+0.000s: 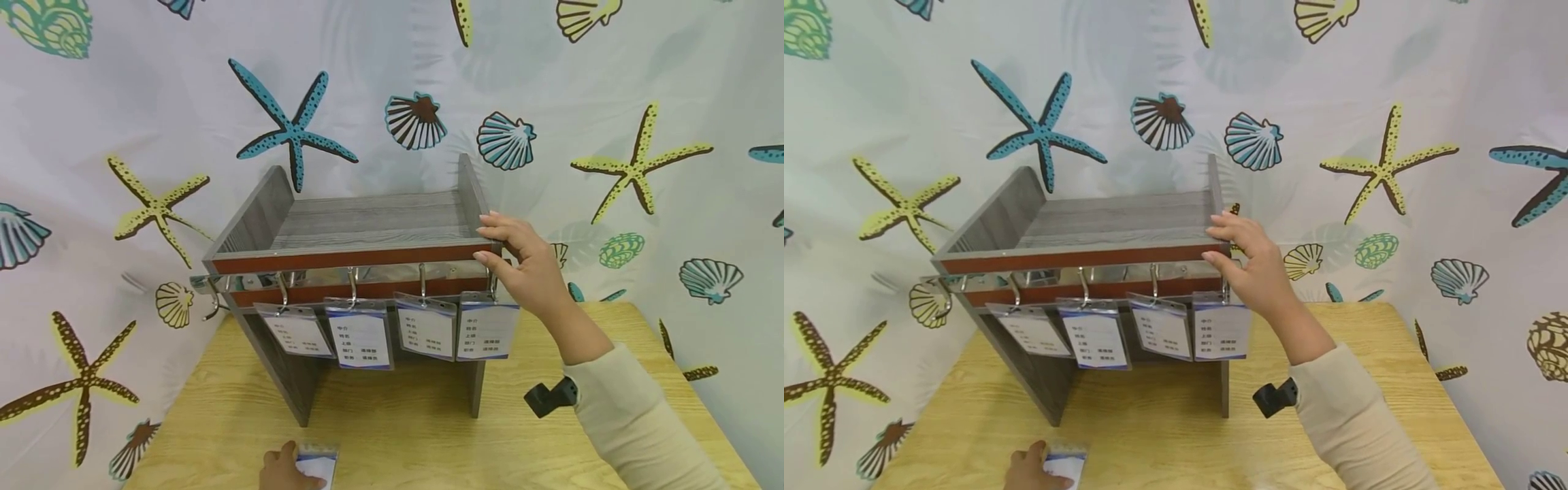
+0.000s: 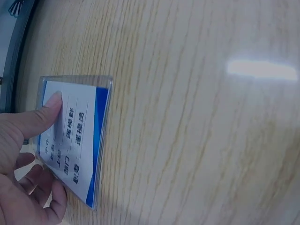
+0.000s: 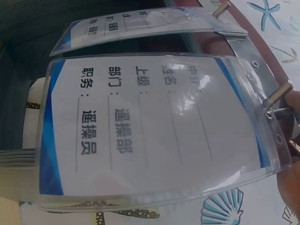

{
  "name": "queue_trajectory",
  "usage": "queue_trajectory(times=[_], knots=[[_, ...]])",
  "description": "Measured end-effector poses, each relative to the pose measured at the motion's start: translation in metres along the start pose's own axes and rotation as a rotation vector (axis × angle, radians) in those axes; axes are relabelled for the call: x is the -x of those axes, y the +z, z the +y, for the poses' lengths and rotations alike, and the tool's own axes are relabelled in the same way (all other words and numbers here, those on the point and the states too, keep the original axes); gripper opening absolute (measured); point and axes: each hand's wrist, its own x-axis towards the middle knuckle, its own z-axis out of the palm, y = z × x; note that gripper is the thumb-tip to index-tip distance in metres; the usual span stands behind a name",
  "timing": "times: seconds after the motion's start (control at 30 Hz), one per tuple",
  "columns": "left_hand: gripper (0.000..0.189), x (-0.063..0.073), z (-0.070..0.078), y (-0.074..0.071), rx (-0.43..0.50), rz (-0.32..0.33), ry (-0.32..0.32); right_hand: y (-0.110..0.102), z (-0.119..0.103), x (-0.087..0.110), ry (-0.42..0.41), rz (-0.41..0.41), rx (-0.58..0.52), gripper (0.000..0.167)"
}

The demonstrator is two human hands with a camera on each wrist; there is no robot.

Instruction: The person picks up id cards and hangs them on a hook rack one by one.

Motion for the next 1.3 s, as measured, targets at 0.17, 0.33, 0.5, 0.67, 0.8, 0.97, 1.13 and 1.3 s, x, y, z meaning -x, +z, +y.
queue_trajectory(times=[0.17, 0.33, 0.5, 0.67, 0.8, 0.97, 1.13, 1.3], knots=[[0.107, -0.001, -0.002, -0.002, 0.041, -0.048, 0.002, -0.001, 0.001, 0.001, -0.006, -0.009, 0.010, 0.028], [0.099, -0.004, -0.004, -0.003, 0.050, -0.069, 0.057, -0.002, -0.001, 0.001, -0.014, -0.013, 0.025, 0.028], [0.077, -0.004, -0.002, -0.009, 0.087, -0.058, 0.114, -0.002, 0.000, 0.000, -0.024, -0.013, 0.044, 0.028], [0.053, 0.001, 0.006, -0.016, 0.162, 0.000, 0.035, -0.002, 0.000, 0.000, -0.017, -0.014, 0.050, 0.028], [0.039, 0.005, 0.009, -0.016, 0.281, 0.086, 0.021, -0.002, 0.000, 0.000, -0.009, -0.014, 0.037, 0.027], [0.040, 0.005, 0.008, -0.017, 0.404, 0.089, 0.043, -0.002, 0.002, -0.001, -0.014, -0.014, 0.024, 0.027], [0.041, 0.002, 0.006, -0.019, 0.479, 0.110, 0.073, -0.001, 0.003, 0.000, -0.022, -0.018, 0.025, 0.027], [0.038, 0.006, 0.014, -0.030, 0.534, 0.139, 0.094, -0.002, 0.003, 0.000, -0.030, -0.021, 0.014, 0.027]])
